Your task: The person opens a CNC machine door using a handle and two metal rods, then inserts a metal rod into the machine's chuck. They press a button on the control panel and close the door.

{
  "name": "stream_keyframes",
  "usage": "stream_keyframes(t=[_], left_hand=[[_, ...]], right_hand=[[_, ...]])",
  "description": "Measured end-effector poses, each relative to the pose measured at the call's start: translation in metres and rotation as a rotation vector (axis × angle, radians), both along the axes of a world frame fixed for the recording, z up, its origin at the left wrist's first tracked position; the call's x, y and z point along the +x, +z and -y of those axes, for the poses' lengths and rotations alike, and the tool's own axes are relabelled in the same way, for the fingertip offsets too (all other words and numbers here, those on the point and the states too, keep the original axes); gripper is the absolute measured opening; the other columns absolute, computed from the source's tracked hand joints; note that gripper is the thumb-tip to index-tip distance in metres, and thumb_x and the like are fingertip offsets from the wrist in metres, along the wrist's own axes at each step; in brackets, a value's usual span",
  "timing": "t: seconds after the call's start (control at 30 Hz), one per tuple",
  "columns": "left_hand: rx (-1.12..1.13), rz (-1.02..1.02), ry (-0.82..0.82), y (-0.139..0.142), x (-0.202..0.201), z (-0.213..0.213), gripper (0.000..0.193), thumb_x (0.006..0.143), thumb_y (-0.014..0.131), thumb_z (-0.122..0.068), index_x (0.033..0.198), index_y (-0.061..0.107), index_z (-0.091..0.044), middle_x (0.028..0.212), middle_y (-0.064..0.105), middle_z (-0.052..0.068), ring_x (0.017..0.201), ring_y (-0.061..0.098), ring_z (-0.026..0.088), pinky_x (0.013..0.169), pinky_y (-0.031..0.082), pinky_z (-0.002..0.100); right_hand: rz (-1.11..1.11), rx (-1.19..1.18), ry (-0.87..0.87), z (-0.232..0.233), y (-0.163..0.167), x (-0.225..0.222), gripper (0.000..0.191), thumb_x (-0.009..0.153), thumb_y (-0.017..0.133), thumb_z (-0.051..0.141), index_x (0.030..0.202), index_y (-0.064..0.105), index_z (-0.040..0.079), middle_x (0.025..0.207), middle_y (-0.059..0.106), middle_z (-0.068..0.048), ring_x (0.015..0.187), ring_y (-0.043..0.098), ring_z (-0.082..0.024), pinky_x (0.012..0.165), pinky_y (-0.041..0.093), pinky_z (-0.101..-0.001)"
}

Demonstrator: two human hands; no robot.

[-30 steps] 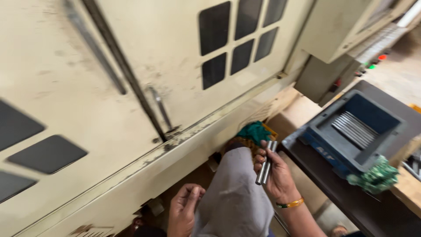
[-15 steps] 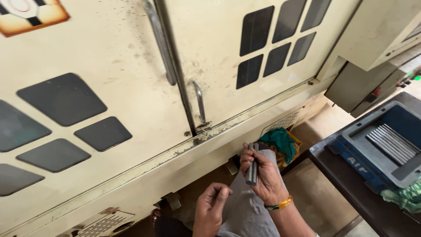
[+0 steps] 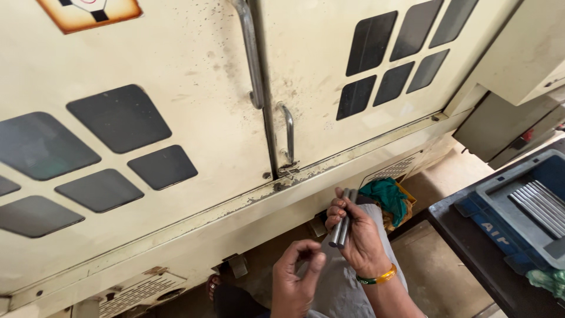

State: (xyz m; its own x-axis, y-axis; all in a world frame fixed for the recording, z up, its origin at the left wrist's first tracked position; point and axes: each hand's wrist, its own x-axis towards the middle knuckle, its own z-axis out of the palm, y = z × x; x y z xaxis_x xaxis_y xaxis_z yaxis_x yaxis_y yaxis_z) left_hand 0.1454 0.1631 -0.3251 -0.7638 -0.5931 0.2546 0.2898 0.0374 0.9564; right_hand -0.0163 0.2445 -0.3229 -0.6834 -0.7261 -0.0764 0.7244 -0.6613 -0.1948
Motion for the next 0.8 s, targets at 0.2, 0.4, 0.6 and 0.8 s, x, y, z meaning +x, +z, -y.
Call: stream_keyframes(t=[0.2,0.4,0.6,0.8], left_hand=[[-0.149,0.001,0.094,0.025,-0.001,-0.011,0.024,0.085,0.082,-0.006,0.107,0.075,-0.002,0.095,0.074,0.007,0.085,0.068,0.013,0.078,0.057,0.029],[-0.05,-0.017,0.112,0.019,-0.007,-0.014,0.02,0.084,0.083,-0.005,0.101,0.076,0.0,0.094,0.076,0.007,0.083,0.069,0.012,0.075,0.058,0.028],[0.015,-0.027,0.13,0.008,-0.007,-0.014,0.014,0.085,0.082,-0.004,0.098,0.078,0.001,0.091,0.077,0.008,0.083,0.069,0.011,0.075,0.057,0.027],[0.068,-0.06,0.11,-0.008,-0.007,-0.011,0.012,0.087,0.079,-0.002,0.098,0.078,0.003,0.094,0.077,0.008,0.085,0.068,0.011,0.078,0.056,0.026]], right_hand=[[-0.154,0.234,-0.224,0.0,0.014,0.017,0.027,0.106,0.048,0.016,0.132,0.046,0.008,0.093,0.051,-0.004,0.082,0.054,-0.014,0.075,0.054,-0.0322],[-0.256,0.288,-0.327,-0.004,0.027,0.029,0.026,0.107,0.048,0.016,0.133,0.045,0.013,0.095,0.053,-0.003,0.088,0.056,-0.016,0.08,0.053,-0.0393],[-0.305,0.33,-0.346,-0.005,0.032,0.036,0.03,0.105,0.048,0.016,0.135,0.045,0.018,0.097,0.053,-0.002,0.091,0.057,-0.017,0.085,0.054,-0.0455],[-0.341,0.342,-0.353,-0.006,0.037,0.038,0.033,0.105,0.047,0.016,0.138,0.044,0.018,0.098,0.054,-0.003,0.094,0.058,-0.018,0.086,0.055,-0.0489]])
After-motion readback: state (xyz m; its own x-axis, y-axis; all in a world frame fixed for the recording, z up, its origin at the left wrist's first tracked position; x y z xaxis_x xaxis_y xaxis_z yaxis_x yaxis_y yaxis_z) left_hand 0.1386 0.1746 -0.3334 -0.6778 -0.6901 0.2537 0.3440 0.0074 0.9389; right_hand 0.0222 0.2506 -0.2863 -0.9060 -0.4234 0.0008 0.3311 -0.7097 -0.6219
